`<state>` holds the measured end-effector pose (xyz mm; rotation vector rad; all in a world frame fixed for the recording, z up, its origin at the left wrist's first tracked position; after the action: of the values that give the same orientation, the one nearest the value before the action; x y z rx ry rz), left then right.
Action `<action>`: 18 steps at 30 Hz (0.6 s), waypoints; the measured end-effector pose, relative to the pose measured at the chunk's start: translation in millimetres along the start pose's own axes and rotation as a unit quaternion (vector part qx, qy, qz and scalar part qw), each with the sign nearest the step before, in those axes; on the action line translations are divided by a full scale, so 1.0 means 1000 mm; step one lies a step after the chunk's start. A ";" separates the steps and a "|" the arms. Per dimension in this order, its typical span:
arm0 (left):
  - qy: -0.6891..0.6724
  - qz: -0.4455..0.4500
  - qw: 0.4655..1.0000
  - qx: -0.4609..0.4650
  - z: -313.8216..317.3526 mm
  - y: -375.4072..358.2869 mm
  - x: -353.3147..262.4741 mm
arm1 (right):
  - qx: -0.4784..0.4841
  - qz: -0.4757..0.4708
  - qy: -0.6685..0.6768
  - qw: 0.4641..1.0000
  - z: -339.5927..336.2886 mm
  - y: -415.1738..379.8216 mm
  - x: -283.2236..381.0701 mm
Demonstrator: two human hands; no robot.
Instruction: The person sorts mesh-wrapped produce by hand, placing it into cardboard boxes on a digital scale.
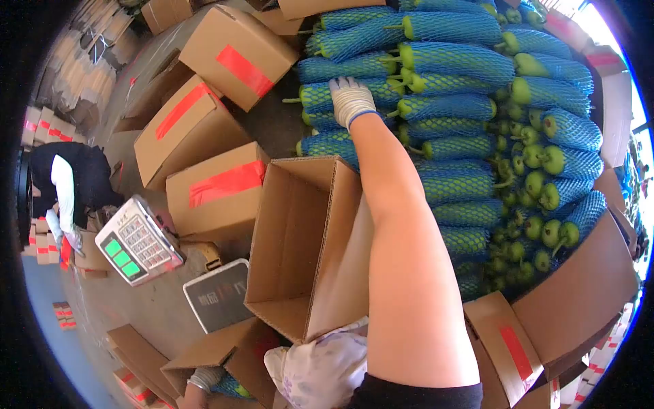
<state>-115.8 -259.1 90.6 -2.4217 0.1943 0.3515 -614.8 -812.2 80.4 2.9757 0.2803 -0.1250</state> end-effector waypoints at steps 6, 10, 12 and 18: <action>-0.047 -0.047 0.998 0.017 -0.031 0.015 -0.020 | 0.066 -0.065 -0.057 0.994 -0.005 0.026 0.013; -0.058 -0.053 0.997 0.018 -0.037 0.020 -0.022 | 0.032 -0.139 -0.081 0.986 0.015 0.018 0.008; -0.060 -0.057 0.996 0.019 -0.037 0.018 -0.024 | 0.028 -0.157 -0.064 0.985 0.022 0.014 0.006; -0.070 -0.066 0.995 0.009 -0.031 0.015 -0.021 | -0.061 -0.048 0.110 0.991 -0.056 0.011 0.016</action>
<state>-132.5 -289.7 110.5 -2.3666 -0.0236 0.4548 -593.5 -810.8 135.5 2.8554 0.4417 0.2038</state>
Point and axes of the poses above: each hand's wrist, its own y-axis towards the middle knuckle, its own z-axis out of the palm, x = y × z, the point moved 2 cm from there along y, towards the middle knuckle, and after that the axes turned 7 degrees about -x, right-handed, at the moved point
